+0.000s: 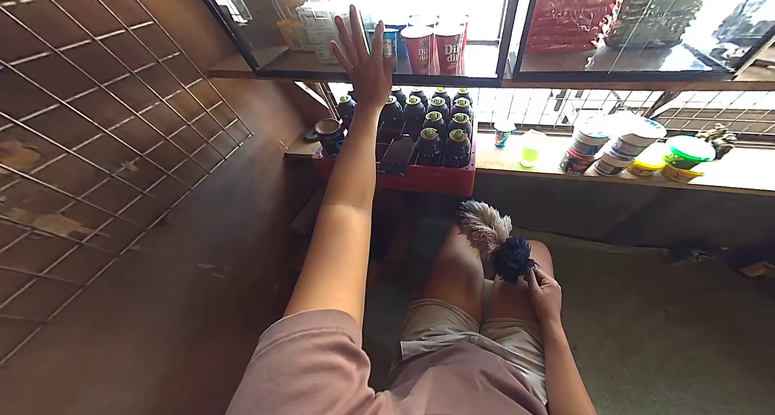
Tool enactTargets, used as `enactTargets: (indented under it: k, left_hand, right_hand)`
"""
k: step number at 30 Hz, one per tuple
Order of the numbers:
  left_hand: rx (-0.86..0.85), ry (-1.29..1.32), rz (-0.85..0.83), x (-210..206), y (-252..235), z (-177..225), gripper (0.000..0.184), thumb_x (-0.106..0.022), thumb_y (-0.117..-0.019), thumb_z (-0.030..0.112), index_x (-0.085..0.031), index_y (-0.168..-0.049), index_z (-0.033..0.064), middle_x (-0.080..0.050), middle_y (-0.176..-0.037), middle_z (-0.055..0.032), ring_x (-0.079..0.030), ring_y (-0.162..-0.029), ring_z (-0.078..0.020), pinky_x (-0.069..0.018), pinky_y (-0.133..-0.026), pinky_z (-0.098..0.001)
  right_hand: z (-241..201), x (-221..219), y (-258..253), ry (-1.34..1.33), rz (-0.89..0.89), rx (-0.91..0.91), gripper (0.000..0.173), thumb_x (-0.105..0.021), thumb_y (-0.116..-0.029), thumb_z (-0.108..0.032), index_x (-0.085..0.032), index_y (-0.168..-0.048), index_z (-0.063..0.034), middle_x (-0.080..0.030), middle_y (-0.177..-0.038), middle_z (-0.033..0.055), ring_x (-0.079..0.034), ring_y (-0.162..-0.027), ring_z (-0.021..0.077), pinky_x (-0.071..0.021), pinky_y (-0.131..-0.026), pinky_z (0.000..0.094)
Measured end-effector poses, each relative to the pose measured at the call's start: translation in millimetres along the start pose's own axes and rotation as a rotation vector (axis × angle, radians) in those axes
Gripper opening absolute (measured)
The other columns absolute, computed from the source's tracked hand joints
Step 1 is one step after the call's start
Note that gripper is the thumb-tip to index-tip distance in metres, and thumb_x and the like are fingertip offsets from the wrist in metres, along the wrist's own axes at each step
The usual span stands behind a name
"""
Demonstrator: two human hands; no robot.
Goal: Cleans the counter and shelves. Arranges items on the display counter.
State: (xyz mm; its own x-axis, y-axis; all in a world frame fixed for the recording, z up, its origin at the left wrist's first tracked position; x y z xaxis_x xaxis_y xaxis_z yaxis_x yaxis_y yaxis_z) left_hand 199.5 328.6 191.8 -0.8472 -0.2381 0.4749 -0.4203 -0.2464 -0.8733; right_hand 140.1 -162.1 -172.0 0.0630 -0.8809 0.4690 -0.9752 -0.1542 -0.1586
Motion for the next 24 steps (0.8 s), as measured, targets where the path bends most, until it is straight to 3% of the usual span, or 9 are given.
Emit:
enactTargets:
  k: [4, 10, 17, 19, 24]
  left_hand:
    - [-0.046, -0.014, 0.000, -2, -3, -5, 0.059, -0.058, -0.0990, 0.047, -0.047, -0.153, 0.0277, -0.014, -0.169, -0.0227, -0.004, -0.155, -0.0499, 0.0013, -0.116, -0.0759]
    - [-0.121, -0.114, -0.054, -5, -4, -10, 0.054, -0.052, -0.1047, 0.036, -0.042, -0.156, 0.0214, -0.014, -0.171, -0.0164, -0.008, -0.157, -0.0427, -0.0023, -0.118, -0.0728]
    - [-0.132, -0.133, -0.070, -10, -8, -13, 0.045, -0.053, -0.1043, 0.030, -0.053, -0.148, 0.0182, -0.030, -0.168, -0.0068, -0.014, -0.157, -0.0378, -0.0014, -0.118, -0.0727]
    - [-0.114, -0.138, -0.101, -9, -11, -10, 0.046, -0.055, -0.1032, 0.029, -0.053, -0.148, 0.0184, -0.031, -0.167, -0.0074, -0.015, -0.157, -0.0385, -0.0015, -0.118, -0.0735]
    - [-0.066, -0.161, -0.072, -5, -5, 0, 0.058, -0.052, -0.1049, 0.029, -0.035, -0.160, 0.0199, -0.022, -0.170, -0.0100, -0.011, -0.157, -0.0390, -0.0023, -0.117, -0.0744]
  right_hand:
    - [2, 0, -1, -0.011, 0.007, 0.004, 0.029, -0.062, -0.0992, -0.020, -0.073, -0.084, 0.0015, -0.065, -0.069, 0.0104, -0.061, -0.065, 0.0193, -0.0480, -0.067, 0.0473]
    - [2, -2, -2, 0.024, 0.001, 0.003, 0.030, -0.062, -0.0989, -0.021, -0.072, -0.082, 0.0009, -0.064, -0.067, 0.0112, -0.060, -0.064, 0.0226, -0.0466, -0.066, 0.0506]
    - [3, -2, -1, 0.051, -0.011, -0.003, 0.031, -0.061, -0.1001, -0.024, -0.073, -0.084, -0.0005, -0.066, -0.069, 0.0113, -0.062, -0.066, 0.0233, -0.0477, -0.067, 0.0511]
    - [2, -2, -1, 0.056, -0.026, -0.009, 0.032, -0.060, -0.1011, -0.023, -0.073, -0.085, 0.0016, -0.067, -0.072, 0.0149, -0.064, -0.069, 0.0280, -0.0483, -0.070, 0.0557]
    - [4, -2, 0, 0.053, -0.026, -0.019, 0.033, -0.060, -0.1005, -0.026, -0.072, -0.083, -0.0005, -0.064, -0.068, 0.0120, -0.062, -0.065, 0.0252, -0.0472, -0.066, 0.0531]
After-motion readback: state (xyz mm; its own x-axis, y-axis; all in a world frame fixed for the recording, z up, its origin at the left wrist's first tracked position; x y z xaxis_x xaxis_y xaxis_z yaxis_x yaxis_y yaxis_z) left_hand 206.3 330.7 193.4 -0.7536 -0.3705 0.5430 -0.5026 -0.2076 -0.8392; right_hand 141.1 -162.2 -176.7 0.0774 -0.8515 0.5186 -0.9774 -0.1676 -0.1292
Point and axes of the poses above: each hand's wrist, its own y-axis away from the middle knuckle, its own x-axis out of the back of the hand, z = x × y, the point moved 2 cm from there along -y, towards the middle knuckle
